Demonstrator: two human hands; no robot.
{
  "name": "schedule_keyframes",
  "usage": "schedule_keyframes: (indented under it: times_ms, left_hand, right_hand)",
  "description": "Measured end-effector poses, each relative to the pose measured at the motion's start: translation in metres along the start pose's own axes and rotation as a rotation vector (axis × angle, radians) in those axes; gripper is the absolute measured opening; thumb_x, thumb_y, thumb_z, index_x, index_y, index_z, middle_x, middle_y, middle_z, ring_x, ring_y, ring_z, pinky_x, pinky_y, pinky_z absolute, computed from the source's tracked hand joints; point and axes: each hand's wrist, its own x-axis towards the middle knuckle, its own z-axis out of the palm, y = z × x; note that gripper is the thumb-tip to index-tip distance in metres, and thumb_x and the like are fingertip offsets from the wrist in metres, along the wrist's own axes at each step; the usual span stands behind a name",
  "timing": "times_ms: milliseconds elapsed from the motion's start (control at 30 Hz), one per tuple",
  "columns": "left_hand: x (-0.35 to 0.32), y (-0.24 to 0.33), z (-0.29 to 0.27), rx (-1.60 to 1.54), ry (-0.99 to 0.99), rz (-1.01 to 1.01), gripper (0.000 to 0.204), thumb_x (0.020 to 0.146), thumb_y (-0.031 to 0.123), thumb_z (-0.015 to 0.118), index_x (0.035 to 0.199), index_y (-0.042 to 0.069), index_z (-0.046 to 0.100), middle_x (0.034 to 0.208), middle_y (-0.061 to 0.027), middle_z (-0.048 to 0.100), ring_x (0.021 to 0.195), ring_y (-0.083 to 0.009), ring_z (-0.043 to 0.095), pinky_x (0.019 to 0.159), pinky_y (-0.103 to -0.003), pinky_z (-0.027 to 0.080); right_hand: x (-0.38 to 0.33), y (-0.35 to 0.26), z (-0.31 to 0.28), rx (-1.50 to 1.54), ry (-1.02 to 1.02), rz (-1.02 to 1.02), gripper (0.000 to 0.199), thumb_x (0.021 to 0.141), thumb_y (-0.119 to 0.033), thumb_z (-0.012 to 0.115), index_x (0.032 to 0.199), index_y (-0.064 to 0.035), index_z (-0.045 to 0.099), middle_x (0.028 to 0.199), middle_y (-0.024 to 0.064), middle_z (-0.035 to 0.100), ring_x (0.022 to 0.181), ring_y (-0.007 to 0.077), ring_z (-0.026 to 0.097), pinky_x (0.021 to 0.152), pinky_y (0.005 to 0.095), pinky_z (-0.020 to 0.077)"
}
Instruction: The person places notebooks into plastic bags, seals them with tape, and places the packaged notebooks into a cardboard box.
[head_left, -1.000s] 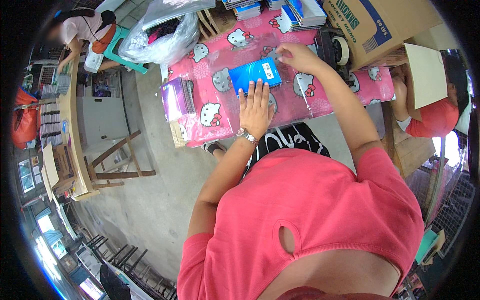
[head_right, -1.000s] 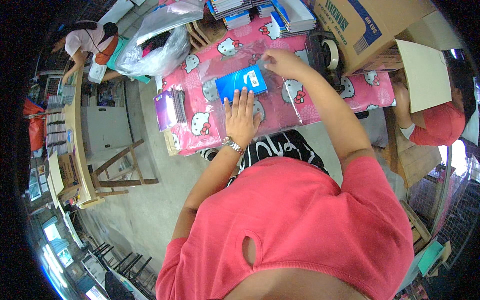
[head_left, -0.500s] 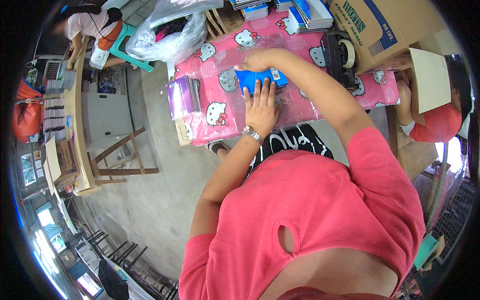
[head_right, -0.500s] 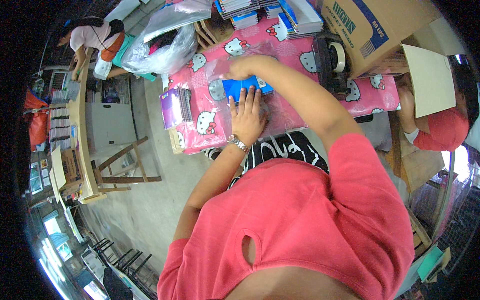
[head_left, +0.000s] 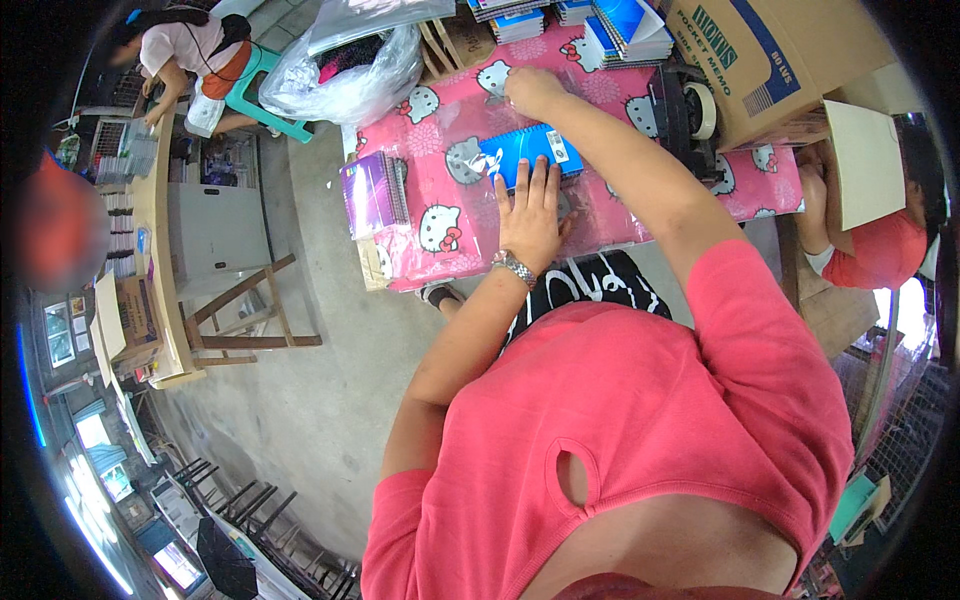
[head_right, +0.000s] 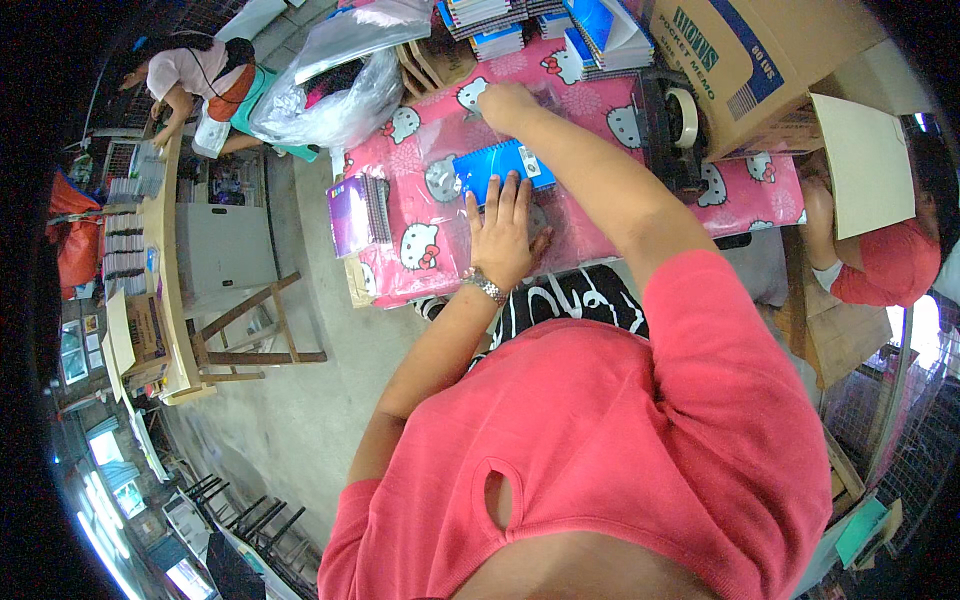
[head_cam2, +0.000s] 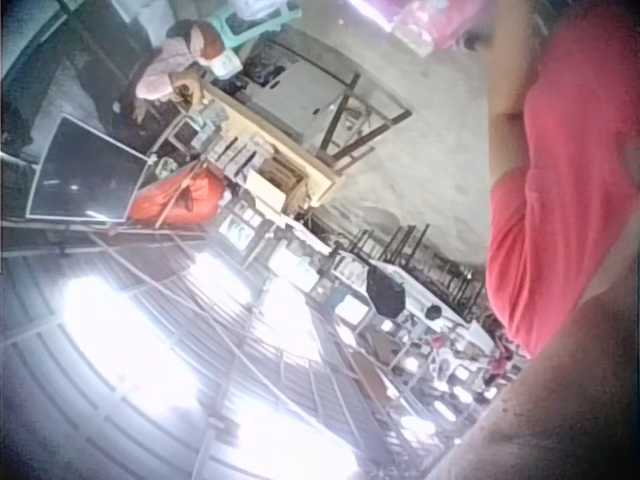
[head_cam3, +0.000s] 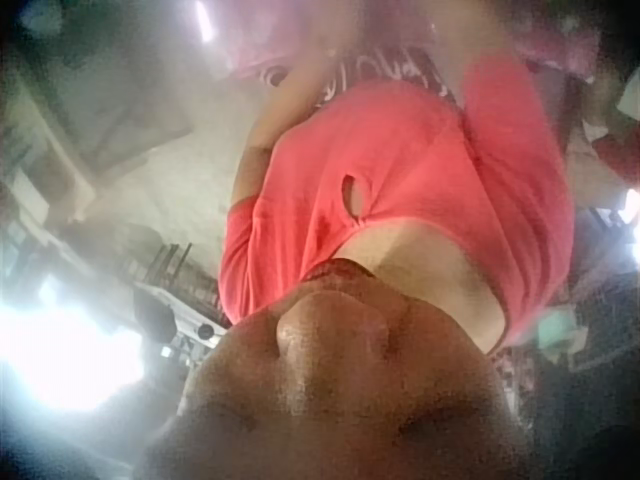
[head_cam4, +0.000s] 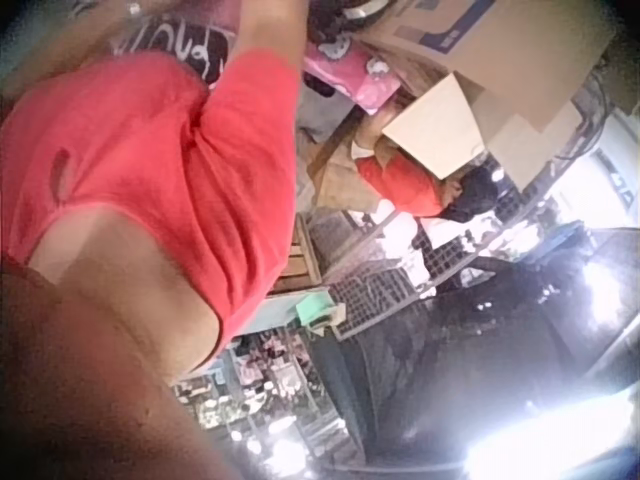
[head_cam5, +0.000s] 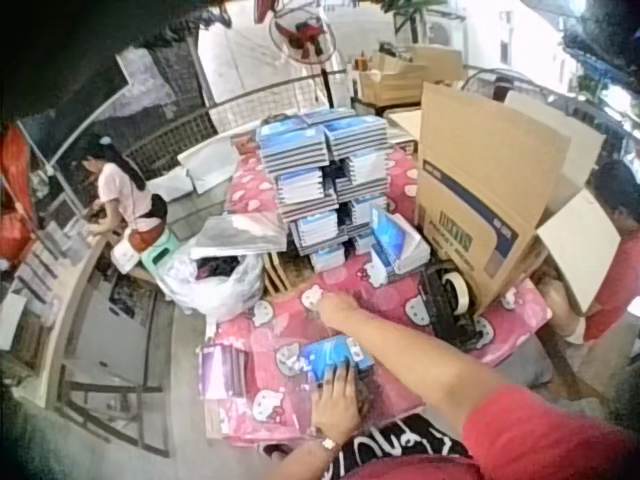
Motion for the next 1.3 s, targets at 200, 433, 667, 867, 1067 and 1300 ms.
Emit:
schedule_keyframes:
  times_ms: [200,433,667,867,1067,1300]
  left_hand:
    - [-0.002,-0.002,0.003,0.011,0.009,-0.003,0.079,0.078,0.045,0.064,0.141,0.008,0.034,0.147,-0.0107,0.032,0.138,-0.0299,0.024,0.111,-0.058,0.01]
    - [-0.002,-0.002,0.003,-0.015,0.024,0.004,0.08,0.075,0.042,0.067,0.14,0.008,0.036,0.146,-0.0105,0.033,0.138,-0.0294,0.024,0.111,-0.059,0.01]
    - [-0.002,-0.003,0.002,-0.018,0.028,0.01,0.08,0.073,0.039,0.069,0.139,0.008,0.037,0.146,-0.0103,0.033,0.138,-0.0296,0.024,0.111,-0.059,0.011]
    - [-0.002,-0.003,0.001,-0.017,0.014,-0.008,0.08,0.073,0.038,0.069,0.139,0.008,0.036,0.146,-0.01,0.033,0.138,-0.0294,0.024,0.111,-0.059,0.012]
    - [-0.001,-0.003,0.001,-0.005,-0.002,0.012,0.079,0.073,0.038,0.069,0.14,0.008,0.036,0.146,-0.01,0.032,0.138,-0.0295,0.023,0.111,-0.059,0.012]
    - [0.0,-0.001,0.0,-0.019,0.003,0.021,0.079,0.074,0.037,0.068,0.14,0.008,0.035,0.146,-0.01,0.032,0.138,-0.0295,0.024,0.111,-0.059,0.011]
  right_hand:
    - [0.002,-0.006,-0.003,-0.046,0.06,-0.026,0.021,0.079,-0.013,0.054,0.091,-0.0043,0.07,0.092,0.0186,0.068,0.09,0.0327,0.067,0.078,0.0458,0.0524]
    - [0.004,-0.001,0.005,-0.07,0.115,0.022,0.019,0.078,-0.013,0.056,0.087,-0.0068,0.071,0.091,0.0171,0.069,0.088,0.0318,0.067,0.076,0.0443,0.0529]
    - [0.003,0.002,0.007,0.038,0.144,0.09,0.021,0.08,-0.014,0.054,0.089,-0.0062,0.071,0.094,0.0163,0.069,0.089,0.0305,0.068,0.076,0.0455,0.0536]
    - [0.0,-0.003,0.005,-0.011,0.087,0.097,0.021,0.081,-0.014,0.053,0.089,-0.0053,0.07,0.093,0.0178,0.068,0.087,0.0331,0.067,0.076,0.0449,0.054]
    - [0.003,0.009,0.011,0.087,0.192,0.07,0.02,0.078,-0.013,0.056,0.088,-0.0039,0.07,0.092,0.0193,0.068,0.085,0.0348,0.067,0.075,0.0463,0.0541]
    - [0.009,0.016,0.017,-0.005,0.13,0.011,0.02,0.077,-0.013,0.056,0.089,-0.0046,0.069,0.092,0.0198,0.067,0.087,0.035,0.067,0.075,0.0464,0.054]
